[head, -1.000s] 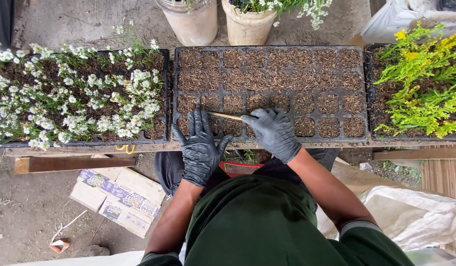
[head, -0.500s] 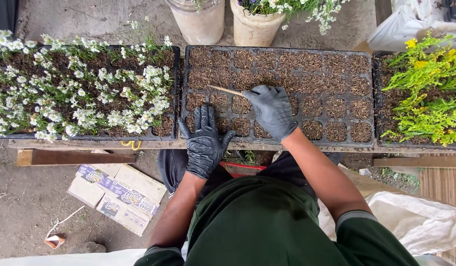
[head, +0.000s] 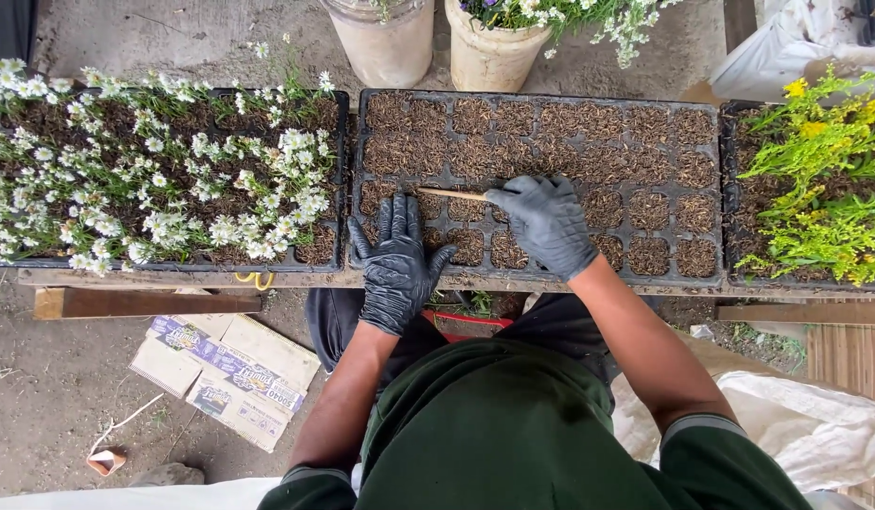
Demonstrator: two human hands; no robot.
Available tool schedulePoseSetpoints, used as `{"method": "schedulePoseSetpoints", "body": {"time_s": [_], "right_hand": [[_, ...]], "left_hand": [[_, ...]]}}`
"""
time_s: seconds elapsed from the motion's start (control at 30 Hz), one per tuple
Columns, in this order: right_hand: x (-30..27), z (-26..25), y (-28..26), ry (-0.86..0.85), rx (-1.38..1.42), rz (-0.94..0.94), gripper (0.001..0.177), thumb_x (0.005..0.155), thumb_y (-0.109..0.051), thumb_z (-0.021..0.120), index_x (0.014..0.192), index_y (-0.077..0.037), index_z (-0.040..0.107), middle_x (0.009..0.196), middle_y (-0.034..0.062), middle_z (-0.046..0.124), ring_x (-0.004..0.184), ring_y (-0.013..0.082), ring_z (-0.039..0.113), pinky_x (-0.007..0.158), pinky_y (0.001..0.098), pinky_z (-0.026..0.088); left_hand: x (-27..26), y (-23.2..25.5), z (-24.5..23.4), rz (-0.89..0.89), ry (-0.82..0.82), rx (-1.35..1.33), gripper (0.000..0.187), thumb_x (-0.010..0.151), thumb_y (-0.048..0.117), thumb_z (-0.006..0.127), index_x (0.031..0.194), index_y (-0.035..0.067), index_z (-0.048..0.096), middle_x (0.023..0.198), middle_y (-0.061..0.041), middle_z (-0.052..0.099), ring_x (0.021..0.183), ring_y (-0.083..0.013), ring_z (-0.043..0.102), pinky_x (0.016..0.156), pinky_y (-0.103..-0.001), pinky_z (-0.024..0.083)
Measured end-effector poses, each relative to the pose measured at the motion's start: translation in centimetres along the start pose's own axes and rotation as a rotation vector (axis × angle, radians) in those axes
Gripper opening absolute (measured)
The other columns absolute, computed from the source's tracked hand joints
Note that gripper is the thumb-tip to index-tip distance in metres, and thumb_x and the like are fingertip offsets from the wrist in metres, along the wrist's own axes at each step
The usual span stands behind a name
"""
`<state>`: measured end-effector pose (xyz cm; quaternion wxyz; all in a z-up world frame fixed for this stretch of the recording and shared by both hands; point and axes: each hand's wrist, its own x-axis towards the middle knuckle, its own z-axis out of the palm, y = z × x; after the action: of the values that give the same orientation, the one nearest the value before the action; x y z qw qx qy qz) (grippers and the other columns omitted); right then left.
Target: Using a small wooden stick to level soil and create indentations in a multi-cell seed tray.
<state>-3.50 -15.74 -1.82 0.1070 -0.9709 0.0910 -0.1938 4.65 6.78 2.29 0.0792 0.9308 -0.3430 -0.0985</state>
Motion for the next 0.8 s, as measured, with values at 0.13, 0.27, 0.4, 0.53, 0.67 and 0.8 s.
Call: {"method": "schedulePoseSetpoints", "body": {"time_s": [0.13,0.27,0.4,0.53,0.67,0.8], "right_hand": [[-1.4,-0.5,0.3,-0.046,-0.025,0.264,0.031,0.091,-0.026,0.067,0.122,-0.026,0.074,0.115,0.0126,0.065,0.093,0.0466,0.069,0.076,0.0604,0.059],[-2.7,0.5,3.4,-0.039,-0.068,-0.014,0.037,0.096,-0.027,0.06,0.127,-0.046,0.068,0.116,-0.0081,0.063,0.107,0.028,0.066,0.089,0.0458,0.059],[-3.6,0.5,2.9,-0.043,-0.082,0.028,0.038,0.096,-0.028,0.062,0.129,-0.047,0.067,0.117,-0.0077,0.064,0.109,0.0293,0.066,0.09,0.0476,0.059],[-2.2,-0.9,0.5,-0.065,-0.03,0.119,0.036,0.093,-0.019,0.064,0.126,-0.034,0.072,0.112,0.0029,0.066,0.101,0.0413,0.067,0.08,0.0563,0.06],[-2.0,2.5,1.5,-0.073,-0.012,-0.045,0.039,0.094,-0.021,0.06,0.125,-0.045,0.066,0.115,-0.0078,0.061,0.11,0.0279,0.065,0.087,0.0441,0.059],[-0.8,3.8,-1.3,-0.058,0.025,-0.035,0.032,0.094,-0.02,0.064,0.123,-0.032,0.071,0.112,0.003,0.063,0.101,0.0419,0.067,0.075,0.0552,0.062]], "left_hand": [[0.3,0.5,0.6,0.01,-0.015,0.012,0.092,0.099,0.071,0.038,0.159,0.002,0.03,0.164,-0.021,0.033,0.154,-0.0375,0.026,0.114,-0.077,0.003],[0.6,1.3,0.9,0.028,-0.032,0.042,0.096,0.097,0.075,0.037,0.16,0.003,0.028,0.166,-0.02,0.029,0.155,-0.0354,0.023,0.116,-0.076,0.003],[1.3,1.3,1.6,0.032,-0.047,0.074,0.099,0.094,0.077,0.04,0.161,0.005,0.026,0.166,-0.018,0.03,0.155,-0.0332,0.026,0.117,-0.076,0.004],[1.6,1.4,1.1,0.055,-0.05,0.117,0.1,0.094,0.078,0.039,0.16,0.004,0.029,0.164,-0.02,0.035,0.154,-0.0342,0.028,0.117,-0.075,0.001],[0.8,1.5,1.0,0.022,-0.049,0.087,0.101,0.093,0.077,0.04,0.16,0.003,0.027,0.166,-0.02,0.03,0.155,-0.0344,0.025,0.117,-0.075,0.003],[-1.2,1.1,-0.3,-0.076,-0.039,0.049,0.102,0.094,0.074,0.043,0.161,0.001,0.021,0.166,-0.024,0.025,0.155,-0.0377,0.022,0.115,-0.076,0.007]]}}
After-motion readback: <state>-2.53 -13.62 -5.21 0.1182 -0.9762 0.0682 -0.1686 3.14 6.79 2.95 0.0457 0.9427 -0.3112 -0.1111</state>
